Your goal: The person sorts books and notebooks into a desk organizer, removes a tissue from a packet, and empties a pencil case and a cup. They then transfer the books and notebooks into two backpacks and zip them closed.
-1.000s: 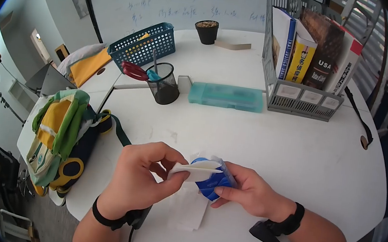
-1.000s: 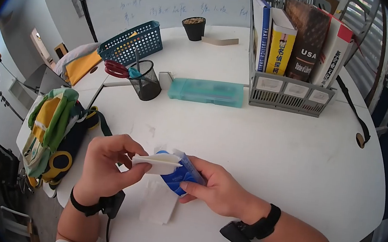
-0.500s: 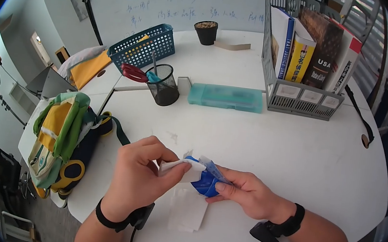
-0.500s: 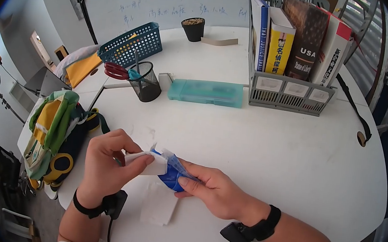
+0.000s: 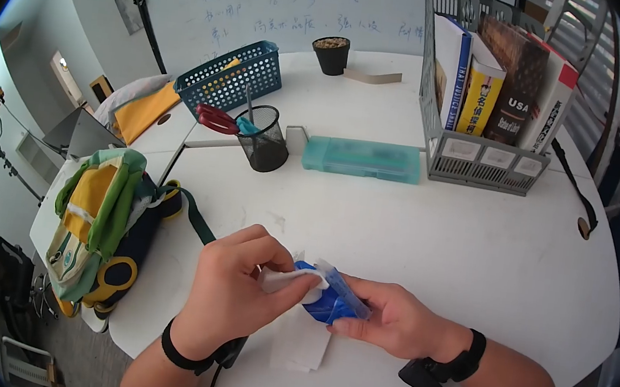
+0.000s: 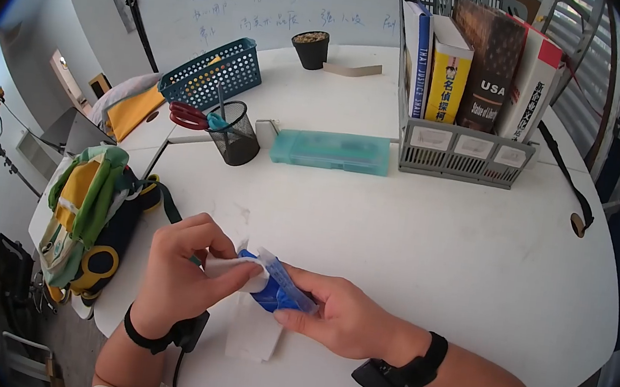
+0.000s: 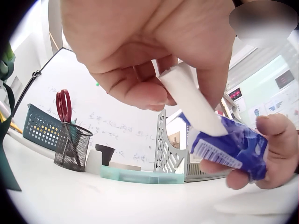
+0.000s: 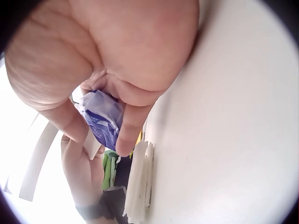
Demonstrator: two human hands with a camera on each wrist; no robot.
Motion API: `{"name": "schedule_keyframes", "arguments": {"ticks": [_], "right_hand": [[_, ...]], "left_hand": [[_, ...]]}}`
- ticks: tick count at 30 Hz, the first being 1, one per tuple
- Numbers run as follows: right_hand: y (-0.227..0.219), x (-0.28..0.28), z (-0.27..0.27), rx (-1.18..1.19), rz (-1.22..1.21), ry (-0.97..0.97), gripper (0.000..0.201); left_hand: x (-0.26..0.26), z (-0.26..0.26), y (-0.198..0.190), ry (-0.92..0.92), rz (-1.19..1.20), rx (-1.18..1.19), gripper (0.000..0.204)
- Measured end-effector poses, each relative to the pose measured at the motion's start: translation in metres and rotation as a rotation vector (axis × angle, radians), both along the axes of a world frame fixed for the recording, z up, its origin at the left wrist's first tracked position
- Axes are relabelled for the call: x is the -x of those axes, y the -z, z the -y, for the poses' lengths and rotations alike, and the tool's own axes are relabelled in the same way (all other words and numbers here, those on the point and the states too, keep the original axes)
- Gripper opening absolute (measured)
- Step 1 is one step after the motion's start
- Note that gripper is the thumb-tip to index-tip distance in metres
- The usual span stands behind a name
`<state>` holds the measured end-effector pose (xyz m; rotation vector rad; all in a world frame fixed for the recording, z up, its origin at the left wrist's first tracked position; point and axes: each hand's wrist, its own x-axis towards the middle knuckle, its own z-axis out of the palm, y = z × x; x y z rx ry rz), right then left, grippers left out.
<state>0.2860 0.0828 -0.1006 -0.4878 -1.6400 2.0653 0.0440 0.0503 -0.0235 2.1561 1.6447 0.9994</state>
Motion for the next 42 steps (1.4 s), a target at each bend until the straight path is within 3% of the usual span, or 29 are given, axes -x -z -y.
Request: {"name": "schedule_keyframes", "arguments": {"ticks": [6, 10, 12, 13, 15, 18, 19, 21, 23, 25, 27, 30, 32, 35, 36, 40, 42], "right_hand": [[-0.006, 0.001, 0.002, 0.299, -0.053, 0.061, 0.066], [0.0, 0.004, 0.003, 0.121, -0.089, 0.035, 0.066], [-0.004, 0.003, 0.003, -0.096, -0.053, 0.067, 0.065], [-0.002, 0.002, 0.002, -0.099, -0.053, 0.069, 0.065], [0.001, -0.001, -0.002, 0.21, -0.043, 0.047, 0.068], [-0.003, -0.001, -0.003, 0.35, -0.109, 0.07, 0.068], [-0.003, -0.001, -0.003, 0.353, -0.108, 0.071, 0.068], [-0.004, -0.002, -0.005, 0.052, 0.031, -0.003, 0.06], [-0.008, -0.005, -0.007, 0.08, 0.098, -0.039, 0.055], [-0.013, -0.006, -0.009, 0.14, 0.221, -0.119, 0.044], [-0.017, -0.006, -0.009, 0.133, 0.194, -0.104, 0.043], [-0.014, -0.008, -0.006, 0.177, 0.145, -0.1, 0.045], [-0.011, -0.006, -0.008, 0.18, 0.237, -0.264, 0.055], [-0.026, -0.008, -0.01, 0.168, 0.311, -0.391, 0.063], [-0.025, -0.008, -0.008, 0.243, 0.298, -0.385, 0.036], [-0.029, -0.01, -0.003, 0.219, 0.219, -0.289, 0.038], [-0.027, -0.008, -0.004, 0.167, 0.135, -0.213, 0.067]], "left_hand": [[0.004, -0.001, 0.006, 0.052, 0.035, 0.003, 0.021], [0.004, -0.001, 0.012, 0.234, 0.049, -0.093, 0.022], [0.006, -0.001, 0.01, 0.279, 0.023, -0.041, 0.034], [0.006, -0.002, 0.01, 0.281, 0.023, -0.044, 0.034], [0.007, -0.003, 0.008, 0.248, 0.257, 0.078, 0.045], [0.01, -0.001, 0.006, 0.214, 0.356, 0.135, 0.039], [0.012, -0.001, 0.007, 0.225, 0.387, 0.158, 0.037], [0.01, 0.001, 0.005, 0.26, 0.302, 0.149, 0.038], [-0.001, 0.002, 0.006, 0.386, 0.193, 0.044, 0.041], [-0.005, 0.002, 0.005, 0.395, 0.177, 0.045, 0.045], [-0.004, 0.005, 0.002, 0.281, 0.394, 0.156, 0.046], [-0.002, 0.006, 0.0, 0.308, 0.26, 0.066, 0.045], [-0.007, 0.006, -0.001, 0.366, 0.096, -0.129, 0.045], [-0.009, 0.009, -0.001, 0.402, 0.036, -0.314, 0.045], [-0.006, 0.01, -0.003, 0.413, 0.02, -0.285, 0.042], [-0.003, 0.013, -0.01, 0.426, 0.01, -0.169, 0.037], [0.0, 0.013, -0.011, 0.414, -0.025, -0.107, 0.033]]}}
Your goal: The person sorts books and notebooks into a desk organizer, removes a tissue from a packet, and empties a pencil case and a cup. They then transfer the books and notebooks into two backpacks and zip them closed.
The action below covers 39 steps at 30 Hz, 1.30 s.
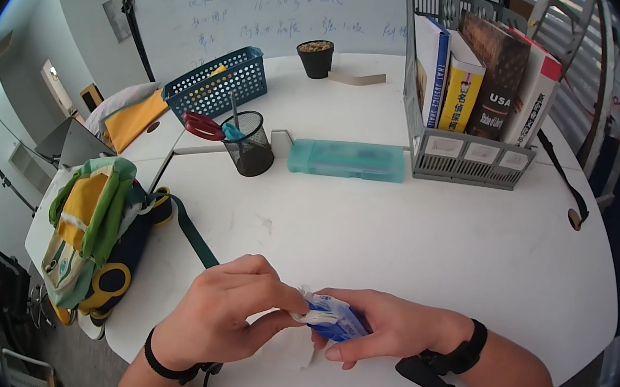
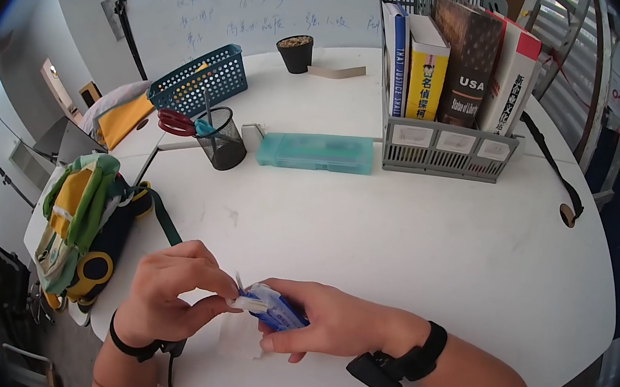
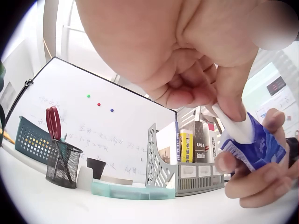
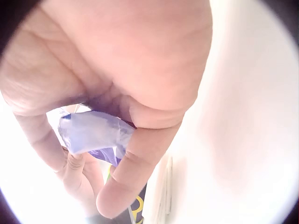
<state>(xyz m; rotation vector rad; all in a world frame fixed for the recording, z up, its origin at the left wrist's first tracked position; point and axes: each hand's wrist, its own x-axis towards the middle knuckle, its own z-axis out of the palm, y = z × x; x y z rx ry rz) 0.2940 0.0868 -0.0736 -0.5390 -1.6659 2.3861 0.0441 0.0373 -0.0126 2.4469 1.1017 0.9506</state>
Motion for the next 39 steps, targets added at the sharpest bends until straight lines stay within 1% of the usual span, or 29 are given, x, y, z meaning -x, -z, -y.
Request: {"name": "schedule_keyframes", "arguments": {"ticks": [4, 6, 7, 9, 10, 12, 13, 15, 16, 17, 18, 19, 20, 22, 23, 25, 26, 27, 28, 29, 30, 31, 32, 33, 34, 35, 36, 37, 39], "right_hand": [[0.005, 0.004, 0.0, -0.03, -0.017, 0.013, 0.068], [0.011, 0.002, -0.007, -0.012, 0.114, -0.183, 0.063], [0.011, 0.001, -0.006, -0.015, 0.115, -0.183, 0.063], [0.012, -0.001, -0.002, 0.058, 0.02, -0.086, 0.065], [0.008, -0.001, 0.0, 0.059, 0.019, -0.086, 0.065], [0.001, 0.001, 0.006, 0.106, -0.07, 0.025, 0.074], [0.002, 0.001, 0.006, 0.107, -0.07, 0.025, 0.074], [0.007, 0.002, 0.006, 0.054, -0.081, -0.048, 0.087], [0.011, 0.002, 0.005, 0.052, -0.081, -0.049, 0.087], [0.015, 0.001, 0.005, 0.088, -0.067, -0.061, 0.088], [0.018, 0.0, 0.005, 0.128, -0.053, -0.073, 0.09], [0.017, -0.001, 0.005, 0.132, -0.054, -0.071, 0.09], [0.014, -0.001, 0.005, 0.104, -0.065, -0.075, 0.092], [0.012, -0.001, 0.005, 0.074, -0.08, -0.079, 0.093], [0.011, -0.002, 0.004, 0.077, -0.061, -0.096, 0.094], [0.009, -0.001, 0.004, 0.077, -0.041, -0.112, 0.094], [0.009, 0.001, 0.005, 0.086, -0.063, -0.109, 0.095], [0.01, 0.002, 0.006, 0.098, -0.084, -0.109, 0.096], [0.011, 0.001, 0.007, 0.171, -0.113, -0.066, 0.082], [0.012, 0.002, 0.007, 0.176, -0.112, -0.069, 0.082], [0.013, 0.004, 0.008, 0.086, -0.084, -0.033, 0.075], [0.012, 0.005, 0.009, -0.007, -0.055, 0.005, 0.068], [0.011, 0.006, 0.009, -0.008, -0.054, 0.009, 0.068], [0.009, 0.007, 0.011, -0.013, -0.052, 0.102, 0.062], [0.008, 0.009, 0.012, -0.021, -0.049, 0.19, 0.058], [0.008, 0.011, 0.012, -0.028, -0.046, 0.276, 0.056], [0.012, 0.013, 0.014, -0.156, -0.032, 0.341, 0.045], [0.017, 0.017, 0.014, -0.153, -0.031, 0.339, 0.045], [0.024, 0.022, 0.015, -0.579, -0.14, 0.557, 0.036]], "left_hand": [[-0.003, -0.001, 0.006, 0.02, 0.07, 0.018, 0.032], [-0.01, -0.004, 0.009, 0.043, 0.159, -0.094, 0.027], [-0.008, -0.004, 0.009, 0.043, 0.16, -0.097, 0.027], [0.0, -0.005, 0.007, 0.101, 0.098, -0.115, 0.03], [-0.001, -0.005, 0.006, 0.1, 0.098, -0.113, 0.03], [-0.005, -0.002, 0.006, 0.087, 0.129, -0.077, 0.024], [-0.008, -0.002, 0.008, 0.087, 0.129, -0.077, 0.024], [-0.016, 0.0, 0.012, 0.092, 0.061, -0.113, 0.027], [-0.018, 0.0, 0.014, 0.111, 0.072, -0.116, 0.03], [-0.016, -0.001, 0.015, 0.112, 0.072, -0.118, 0.03], [-0.014, -0.002, 0.015, 0.151, 0.063, -0.121, 0.032], [-0.012, -0.002, 0.016, 0.189, 0.055, -0.122, 0.035], [-0.013, -0.001, 0.014, 0.19, 0.055, -0.118, 0.035], [-0.015, 0.004, 0.007, -0.079, 0.196, -0.023, 0.038], [-0.014, 0.002, 0.004, -0.075, 0.195, -0.025, 0.038], [-0.011, -0.003, -0.001, -0.03, 0.198, 0.168, 0.039], [-0.014, -0.002, 0.007, -0.01, 0.239, 0.212, 0.032], [-0.012, -0.003, 0.009, -0.014, 0.241, 0.214, 0.032], [-0.009, -0.002, 0.011, -0.027, 0.188, 0.161, 0.029], [-0.007, -0.002, 0.012, -0.038, 0.134, 0.109, 0.026], [-0.01, -0.003, 0.013, -0.093, 0.171, 0.005, 0.02], [-0.011, -0.002, 0.014, -0.091, 0.171, 0.005, 0.02], [-0.013, -0.001, 0.014, -0.087, 0.16, -0.032, 0.019], [-0.016, 0.002, 0.015, -0.083, 0.15, -0.069, 0.019], [-0.021, -0.002, 0.021, -0.056, 0.19, -0.108, 0.019], [-0.021, -0.001, 0.02, -0.058, 0.191, -0.11, 0.019], [-0.021, 0.002, 0.016, -0.085, 0.18, -0.07, 0.019], [-0.021, 0.003, 0.014, -0.112, 0.17, -0.029, 0.019], [-0.02, 0.004, 0.015, -0.119, 0.204, -0.013, 0.018]]}}
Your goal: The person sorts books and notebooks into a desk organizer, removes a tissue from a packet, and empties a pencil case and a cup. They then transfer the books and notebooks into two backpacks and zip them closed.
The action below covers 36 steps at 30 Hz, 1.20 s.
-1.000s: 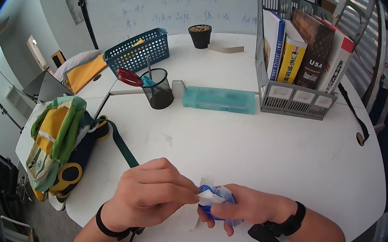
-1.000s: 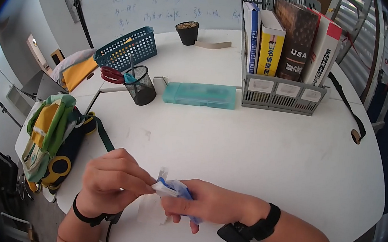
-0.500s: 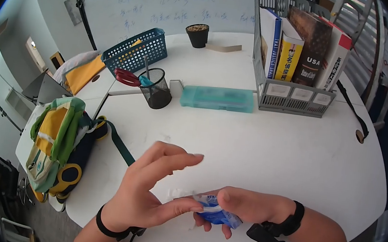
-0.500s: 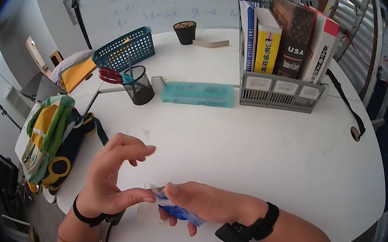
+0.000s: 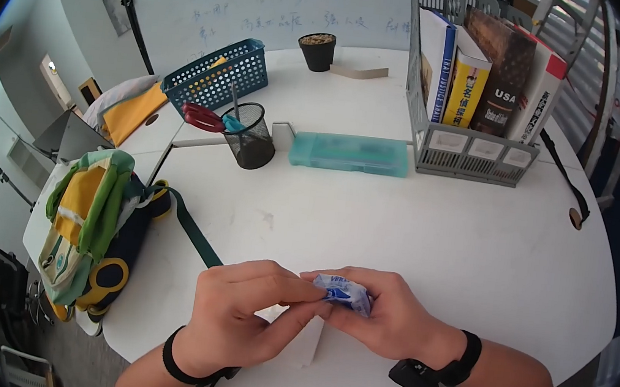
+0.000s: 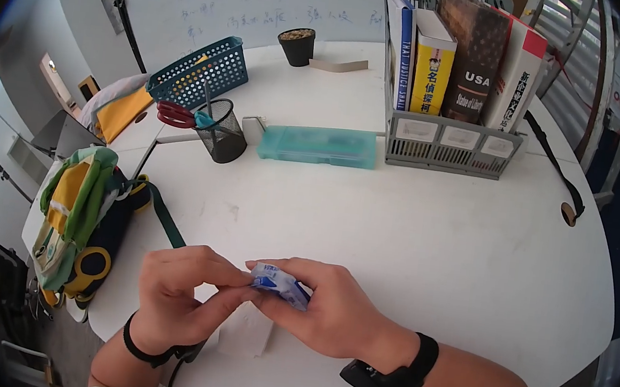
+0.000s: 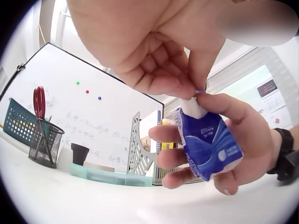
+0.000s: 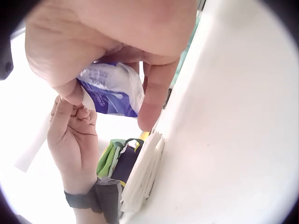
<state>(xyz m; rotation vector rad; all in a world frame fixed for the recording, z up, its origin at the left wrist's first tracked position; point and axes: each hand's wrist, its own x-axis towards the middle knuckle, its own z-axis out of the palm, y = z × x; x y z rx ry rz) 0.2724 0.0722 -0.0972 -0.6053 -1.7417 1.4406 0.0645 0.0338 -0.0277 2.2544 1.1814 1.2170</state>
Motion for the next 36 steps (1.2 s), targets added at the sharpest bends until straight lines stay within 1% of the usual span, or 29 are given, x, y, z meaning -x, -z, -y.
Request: {"name": "schedule_keyframes", "arguments": {"ticks": [1, 2, 3, 4, 6, 7, 9, 10, 11, 12, 13, 14, 16, 18, 19, 20, 22, 23, 24, 26, 27, 29, 30, 31, 32, 33, 34, 35, 36], "right_hand": [[-0.005, -0.002, 0.001, -0.001, 0.001, 0.003, 0.036], [-0.015, -0.005, 0.003, 0.147, 0.045, -0.003, 0.033], [-0.02, -0.007, 0.003, 0.296, 0.089, -0.011, 0.031], [-0.019, -0.008, 0.001, 0.294, 0.088, -0.01, 0.031], [-0.015, -0.009, -0.002, 0.48, 0.096, -0.12, 0.035], [-0.016, -0.008, -0.002, 0.483, 0.095, -0.121, 0.035], [-0.02, -0.008, -0.001, 0.62, 0.003, -0.175, 0.04], [-0.02, -0.009, -0.002, 0.618, 0.005, -0.175, 0.04], [-0.019, -0.011, -0.005, 0.688, -0.028, -0.211, 0.043], [-0.019, -0.013, -0.007, 0.758, -0.063, -0.246, 0.05], [-0.022, -0.014, -0.008, 0.754, -0.066, -0.244, 0.05], [-0.025, -0.015, -0.008, 0.71, -0.056, -0.265, 0.052], [-0.028, -0.016, -0.005, 0.671, -0.046, -0.285, 0.054], [-0.03, -0.014, -0.002, 0.585, -0.054, -0.346, 0.057], [-0.027, -0.014, -0.003, 0.588, -0.094, -0.407, 0.064], [-0.023, -0.012, -0.002, 0.584, -0.092, -0.409, 0.064], [-0.016, -0.01, -0.003, 0.299, -0.058, -0.334, 0.069], [-0.022, -0.013, -0.005, 0.404, -0.037, -0.362, 0.077], [-0.025, -0.016, -0.005, 0.408, -0.015, -0.367, 0.077], [-0.026, -0.017, -0.005, 0.608, -0.08, -0.379, 0.084], [-0.026, -0.016, -0.004, 0.608, -0.083, -0.377, 0.084], [-0.025, -0.015, -0.005, 0.516, 0.005, -0.366, 0.087], [-0.024, -0.015, -0.004, 0.515, 0.006, -0.367, 0.087], [-0.021, -0.015, -0.003, 0.545, -0.038, -0.388, 0.085], [-0.019, -0.015, -0.003, 0.575, -0.085, -0.406, 0.084], [-0.018, -0.017, -0.005, 0.579, -0.089, -0.403, 0.084], [-0.017, -0.021, -0.009, 0.668, -0.108, -0.449, 0.083], [-0.017, -0.023, -0.011, 0.756, -0.127, -0.495, 0.083], [-0.017, -0.024, -0.013, 0.757, -0.127, -0.494, 0.083]], "left_hand": [[0.001, 0.0, 0.0, -0.005, 0.036, 0.009, 0.017], [0.003, 0.0, -0.001, -0.003, 0.037, 0.007, 0.017], [0.007, 0.001, -0.003, -0.003, -0.001, -0.05, 0.02], [0.009, 0.001, -0.004, -0.004, -0.039, -0.107, 0.023], [0.01, -0.003, -0.002, -0.026, -0.018, -0.123, 0.024], [0.011, -0.005, -0.001, -0.05, 0.004, -0.139, 0.024], [0.006, -0.004, -0.002, -0.082, -0.002, -0.173, 0.026], [0.003, -0.003, -0.003, -0.113, -0.008, -0.211, 0.027], [0.006, -0.001, -0.006, -0.112, -0.008, -0.215, 0.027], [0.011, 0.001, -0.009, -0.063, -0.087, -0.22, 0.029], [0.014, 0.002, -0.012, -0.014, -0.167, -0.225, 0.031], [0.013, 0.002, -0.014, -0.012, -0.168, -0.227, 0.031], [0.009, 0.0, -0.016, 0.022, -0.374, -0.077, 0.035], [0.01, -0.002, -0.01, 0.007, -0.397, -0.056, 0.036], [0.011, -0.003, -0.009, 0.032, -0.385, 0.003, 0.035], [0.012, -0.003, -0.01, 0.058, -0.372, 0.06, 0.035], [0.014, -0.003, -0.013, 0.074, -0.365, 0.1, 0.034], [0.014, -0.003, -0.012, 0.09, -0.349, 0.144, 0.032], [0.013, -0.002, -0.009, 0.109, -0.332, 0.194, 0.031], [0.015, -0.003, -0.006, 0.134, -0.302, 0.17, 0.029], [0.018, -0.004, -0.004, 0.155, -0.312, 0.2, 0.027], [0.019, -0.005, -0.004, 0.173, -0.32, 0.226, 0.025], [0.019, -0.005, -0.005, 0.174, -0.344, 0.23, 0.019], [0.019, -0.005, -0.006, 0.176, -0.368, 0.235, 0.014], [0.017, -0.005, -0.006, 0.177, -0.369, 0.236, 0.014], [0.014, -0.003, -0.006, 0.175, -0.231, 0.273, 0.013], [0.012, -0.001, -0.005, 0.173, -0.094, 0.31, 0.012], [0.013, -0.001, -0.004, 0.181, -0.094, 0.337, 0.012], [0.014, -0.002, -0.007, 0.182, -0.094, 0.338, 0.012]]}}
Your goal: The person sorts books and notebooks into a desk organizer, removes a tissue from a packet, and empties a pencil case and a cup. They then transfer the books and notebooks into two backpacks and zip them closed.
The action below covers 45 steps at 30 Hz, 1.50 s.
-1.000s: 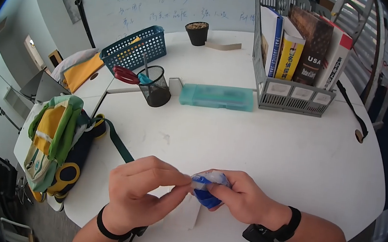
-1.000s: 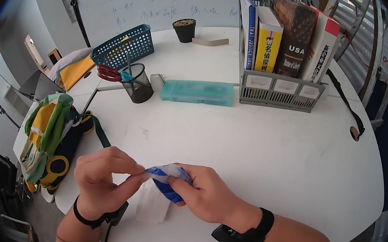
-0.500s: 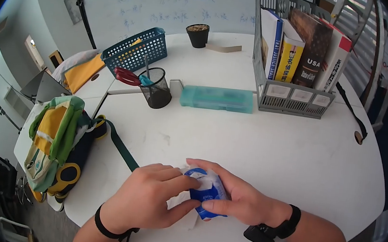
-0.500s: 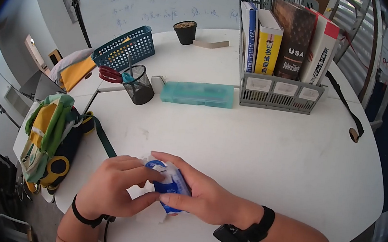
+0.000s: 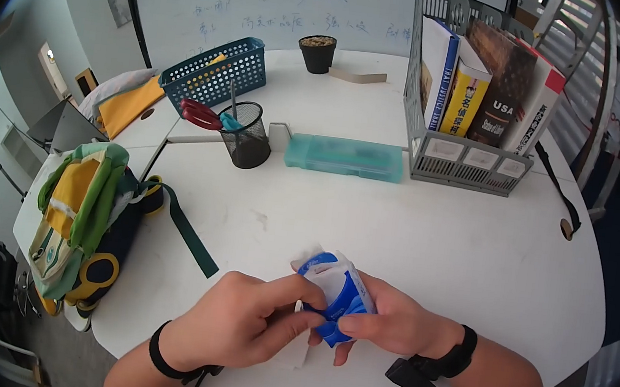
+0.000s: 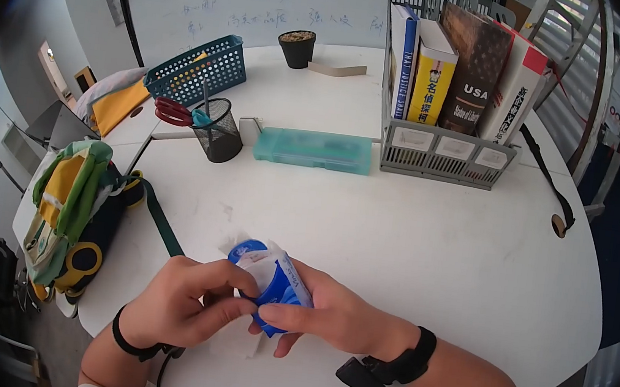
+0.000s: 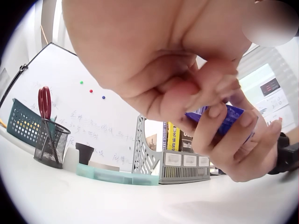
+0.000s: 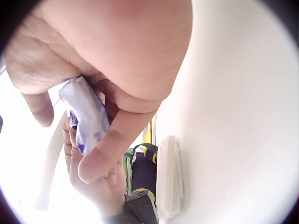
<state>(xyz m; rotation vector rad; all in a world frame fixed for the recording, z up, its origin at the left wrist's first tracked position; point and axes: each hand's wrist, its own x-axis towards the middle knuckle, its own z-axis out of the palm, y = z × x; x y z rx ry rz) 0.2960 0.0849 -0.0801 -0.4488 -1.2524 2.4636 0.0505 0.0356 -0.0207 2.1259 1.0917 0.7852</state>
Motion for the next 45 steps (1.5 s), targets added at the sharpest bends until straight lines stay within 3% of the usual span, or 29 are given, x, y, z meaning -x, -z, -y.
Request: {"name": "schedule_keyframes", "arguments": {"ticks": [2, 3, 5, 11, 13, 15, 18, 20, 21, 25, 31, 33, 34, 36, 41, 45], "right_hand": [[-0.001, 0.001, -0.001, -0.131, 0.063, 0.005, 0.082], [-0.001, 0.003, 0.0, -0.134, 0.063, 0.0, 0.082], [0.003, 0.009, 0.004, -0.402, 0.021, 0.099, 0.081], [0.006, 0.012, 0.006, -0.272, -0.033, 0.109, 0.082], [0.005, 0.011, 0.005, -0.355, -0.004, 0.099, 0.084], [0.003, 0.009, 0.005, -0.429, 0.028, 0.089, 0.087], [-0.006, 0.008, 0.001, -0.547, 0.191, 0.03, 0.08], [-0.008, 0.01, 0.003, -0.314, 0.164, 0.093, 0.076], [-0.006, 0.011, 0.003, -0.313, 0.164, 0.093, 0.076], [0.007, 0.014, 0.004, -0.299, 0.093, 0.146, 0.07], [0.001, 0.011, 0.002, -0.27, 0.112, 0.104, 0.067], [0.002, 0.009, 0.002, -0.26, 0.158, 0.085, 0.067], [0.005, 0.009, 0.002, -0.233, 0.103, 0.119, 0.064], [0.006, 0.009, 0.003, -0.211, 0.049, 0.154, 0.061], [0.004, 0.013, 0.007, -0.162, 0.046, 0.256, 0.073], [0.002, 0.009, 0.006, -0.222, 0.12, 0.219, 0.08]], "left_hand": [[0.0, -0.002, -0.009, 0.038, 0.014, 0.374, 0.015], [0.001, -0.002, -0.008, 0.034, 0.015, 0.371, 0.015], [0.0, -0.005, 0.0, 0.089, 0.063, 0.646, 0.023], [-0.003, 0.0, 0.009, 0.2, -0.028, 0.646, 0.025], [-0.004, -0.001, 0.005, 0.189, 0.004, 0.702, 0.025], [-0.004, -0.002, -0.008, 0.253, -0.192, 0.504, 0.028], [-0.004, 0.002, 0.008, 0.199, -0.184, 0.345, 0.025], [-0.004, -0.002, 0.016, 0.159, -0.263, 0.301, 0.025], [-0.004, -0.004, 0.017, 0.119, -0.341, 0.252, 0.024], [-0.005, -0.002, 0.012, 0.169, -0.266, 0.342, 0.026], [-0.001, -0.002, 0.008, 0.247, -0.264, 0.268, 0.022], [-0.002, -0.002, 0.0, 0.057, -0.226, 0.122, 0.024], [-0.001, -0.002, 0.001, 0.058, -0.228, 0.123, 0.024], [0.002, -0.004, 0.004, -0.076, -0.21, -0.098, 0.028], [-0.004, -0.005, 0.008, -0.085, -0.354, -0.21, 0.049], [-0.001, -0.006, 0.01, -0.021, -0.354, -0.198, 0.054]]}}
